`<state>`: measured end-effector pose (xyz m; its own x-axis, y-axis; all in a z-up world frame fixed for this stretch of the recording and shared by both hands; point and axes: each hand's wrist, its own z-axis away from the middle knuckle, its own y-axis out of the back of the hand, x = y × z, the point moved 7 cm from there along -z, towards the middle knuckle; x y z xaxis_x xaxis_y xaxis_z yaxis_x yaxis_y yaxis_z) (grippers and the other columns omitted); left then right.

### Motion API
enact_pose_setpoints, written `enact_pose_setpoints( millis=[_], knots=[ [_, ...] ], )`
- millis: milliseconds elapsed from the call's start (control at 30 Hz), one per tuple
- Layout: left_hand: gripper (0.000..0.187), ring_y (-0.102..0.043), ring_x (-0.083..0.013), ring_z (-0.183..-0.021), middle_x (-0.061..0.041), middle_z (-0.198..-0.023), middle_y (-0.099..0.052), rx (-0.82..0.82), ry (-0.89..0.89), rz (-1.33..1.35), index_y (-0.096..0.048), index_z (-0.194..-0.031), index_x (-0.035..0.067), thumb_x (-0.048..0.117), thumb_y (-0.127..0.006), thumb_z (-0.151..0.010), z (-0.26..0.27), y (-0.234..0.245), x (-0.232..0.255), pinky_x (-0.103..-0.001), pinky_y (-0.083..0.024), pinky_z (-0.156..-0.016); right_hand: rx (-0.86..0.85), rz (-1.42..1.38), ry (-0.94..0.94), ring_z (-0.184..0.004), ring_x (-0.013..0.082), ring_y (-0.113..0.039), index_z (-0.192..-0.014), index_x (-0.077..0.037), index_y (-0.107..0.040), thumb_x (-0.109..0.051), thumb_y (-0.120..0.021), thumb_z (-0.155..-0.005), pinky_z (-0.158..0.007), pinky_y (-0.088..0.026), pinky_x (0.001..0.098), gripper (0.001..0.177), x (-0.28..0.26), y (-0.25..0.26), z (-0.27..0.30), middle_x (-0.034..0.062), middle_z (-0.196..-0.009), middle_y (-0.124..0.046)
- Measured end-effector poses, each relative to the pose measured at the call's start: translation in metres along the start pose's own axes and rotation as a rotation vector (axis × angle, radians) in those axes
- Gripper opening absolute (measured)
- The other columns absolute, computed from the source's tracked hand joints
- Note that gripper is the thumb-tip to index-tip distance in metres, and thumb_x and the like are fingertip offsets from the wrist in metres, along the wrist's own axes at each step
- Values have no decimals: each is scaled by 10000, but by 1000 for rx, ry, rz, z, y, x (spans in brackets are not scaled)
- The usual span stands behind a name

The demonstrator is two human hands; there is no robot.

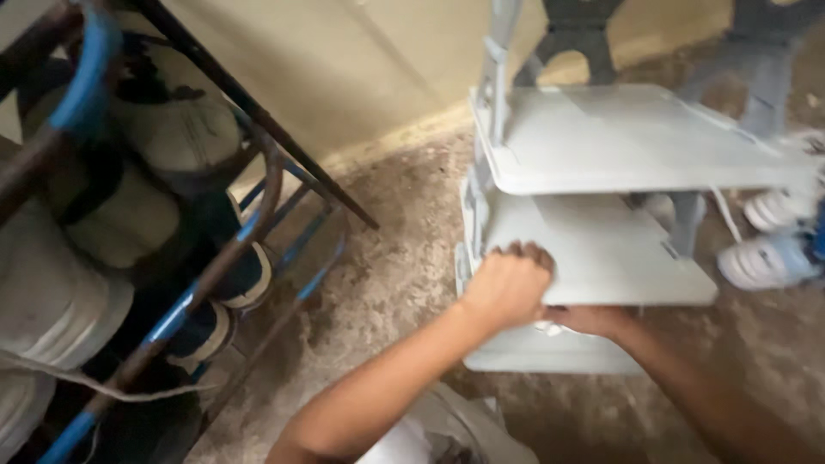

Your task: The person assembles a white plastic shoe rack by unfolding and locking the hinges on each tier. After assembling the rack, the person opens a blue shoe box, removes a pair of shoes, and wipes the box with a white cloth.

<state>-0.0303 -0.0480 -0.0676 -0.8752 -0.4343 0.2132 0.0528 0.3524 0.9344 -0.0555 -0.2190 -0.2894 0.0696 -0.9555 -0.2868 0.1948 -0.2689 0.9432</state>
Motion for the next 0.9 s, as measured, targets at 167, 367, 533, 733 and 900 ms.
enact_pose_setpoints(
  millis=[167, 367, 533, 733, 900],
  knots=[
    [328, -733, -338, -829, -178, -906, -726, 8, -73, -52, -722, -910, 19, 206, -779, -646, 0, -13, 1, -436, -603, -690, 291, -123, 146, -1252, 408, -558, -1390, -94, -567, -388, -706, -862, -1052, -445, 480, 621, -45, 18, 51, 228, -1341, -611],
    [257, -727, -374, -834, -195, -903, -722, 4, -54, -69, -723, -845, 69, 245, -766, -663, 5, -12, -1, -466, -592, -751, 185, -115, -152, -1221, 395, -578, -1481, -240, -501, -389, -667, -891, -989, -496, 486, 630, -51, 28, 85, 213, -1297, -603],
    [257, -719, -387, -826, -194, -891, -722, 28, -57, -77, -728, -854, 84, 262, -745, -670, 6, -8, 2, -483, -584, -749, 185, -57, -192, -1229, 401, -576, -1475, -262, -496, -397, -669, -895, -996, -494, 498, 621, -53, 31, 91, 213, -1349, -581],
    [268, -715, -382, -832, -172, -920, -727, -31, -38, -91, -722, -892, 88, 248, -733, -677, 5, -2, 7, -487, -581, -747, 66, -39, -211, -1252, 391, -570, -1471, -277, -512, -410, -683, -884, -1033, -480, 503, 625, -42, 32, 73, 185, -1407, -549],
    [351, -715, -369, -843, -157, -1000, -727, -94, -23, -97, -693, -989, 61, 251, -728, -696, 4, 5, 11, -488, -573, -711, 120, -90, -45, -1283, 395, -533, -1394, -235, -584, -427, -692, -839, -1063, -422, 514, 597, -21, 33, 57, 170, -1484, -493]
  ],
)
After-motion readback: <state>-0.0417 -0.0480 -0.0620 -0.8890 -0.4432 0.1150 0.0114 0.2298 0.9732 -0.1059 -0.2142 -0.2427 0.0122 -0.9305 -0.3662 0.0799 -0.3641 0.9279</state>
